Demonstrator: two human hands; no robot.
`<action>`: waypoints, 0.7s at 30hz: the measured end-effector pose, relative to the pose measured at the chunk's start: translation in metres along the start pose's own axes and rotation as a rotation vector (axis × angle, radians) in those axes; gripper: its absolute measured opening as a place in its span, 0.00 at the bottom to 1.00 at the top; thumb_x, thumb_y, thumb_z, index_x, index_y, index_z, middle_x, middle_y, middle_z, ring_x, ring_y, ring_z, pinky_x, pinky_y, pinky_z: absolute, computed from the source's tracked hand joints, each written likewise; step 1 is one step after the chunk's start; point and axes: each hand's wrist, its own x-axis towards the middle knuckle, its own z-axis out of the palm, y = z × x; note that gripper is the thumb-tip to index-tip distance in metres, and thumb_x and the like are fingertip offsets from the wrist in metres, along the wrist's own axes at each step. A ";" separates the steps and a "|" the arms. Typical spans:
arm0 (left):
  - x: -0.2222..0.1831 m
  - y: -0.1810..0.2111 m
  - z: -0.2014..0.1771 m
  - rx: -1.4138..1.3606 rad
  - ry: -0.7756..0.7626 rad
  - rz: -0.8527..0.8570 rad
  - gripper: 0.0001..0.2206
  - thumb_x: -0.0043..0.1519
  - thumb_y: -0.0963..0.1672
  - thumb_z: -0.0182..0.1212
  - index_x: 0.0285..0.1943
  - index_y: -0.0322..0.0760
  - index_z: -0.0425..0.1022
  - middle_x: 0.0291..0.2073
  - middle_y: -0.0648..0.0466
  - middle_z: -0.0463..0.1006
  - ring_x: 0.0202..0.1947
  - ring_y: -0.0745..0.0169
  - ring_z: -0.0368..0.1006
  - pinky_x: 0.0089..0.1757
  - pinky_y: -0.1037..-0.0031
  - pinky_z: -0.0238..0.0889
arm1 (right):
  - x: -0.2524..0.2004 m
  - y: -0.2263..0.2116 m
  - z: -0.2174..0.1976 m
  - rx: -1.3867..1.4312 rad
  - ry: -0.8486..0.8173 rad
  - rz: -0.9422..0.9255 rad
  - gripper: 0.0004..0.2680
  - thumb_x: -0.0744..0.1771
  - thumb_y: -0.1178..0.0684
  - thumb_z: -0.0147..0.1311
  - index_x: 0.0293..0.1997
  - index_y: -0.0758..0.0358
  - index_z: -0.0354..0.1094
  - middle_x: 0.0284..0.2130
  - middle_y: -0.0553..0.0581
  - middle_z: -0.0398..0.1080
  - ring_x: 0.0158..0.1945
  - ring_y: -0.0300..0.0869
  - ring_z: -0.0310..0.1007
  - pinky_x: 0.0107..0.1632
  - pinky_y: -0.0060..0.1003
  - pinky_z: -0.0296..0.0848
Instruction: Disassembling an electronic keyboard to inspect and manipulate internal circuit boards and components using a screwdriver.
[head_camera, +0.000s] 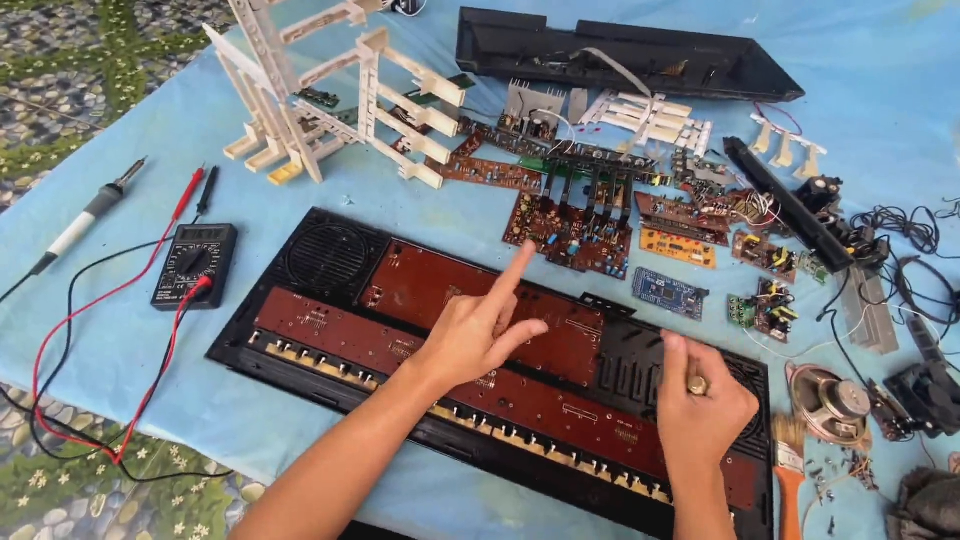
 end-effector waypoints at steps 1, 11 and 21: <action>-0.001 -0.004 0.003 0.025 0.017 0.014 0.34 0.71 0.51 0.57 0.82 0.42 0.42 0.17 0.63 0.55 0.17 0.69 0.47 0.23 0.74 0.51 | -0.002 0.010 0.002 -0.005 0.004 0.025 0.08 0.72 0.57 0.57 0.48 0.65 0.59 0.16 0.48 0.57 0.23 0.33 0.48 0.31 0.33 0.53; 0.007 0.003 0.001 0.053 0.233 0.142 0.21 0.70 0.49 0.55 0.20 0.44 0.73 0.10 0.61 0.66 0.15 0.65 0.67 0.24 0.80 0.61 | -0.010 0.048 -0.005 0.087 0.137 -0.035 0.20 0.74 0.56 0.52 0.18 0.60 0.57 0.10 0.56 0.57 0.16 0.49 0.55 0.28 0.37 0.60; 0.008 0.004 -0.003 0.007 0.278 0.134 0.49 0.61 0.68 0.13 0.73 0.38 0.66 0.56 0.41 0.79 0.64 0.39 0.68 0.62 0.49 0.51 | 0.005 0.024 -0.003 0.157 0.211 -0.095 0.09 0.73 0.50 0.54 0.38 0.61 0.77 0.21 0.49 0.71 0.20 0.36 0.60 0.31 0.31 0.64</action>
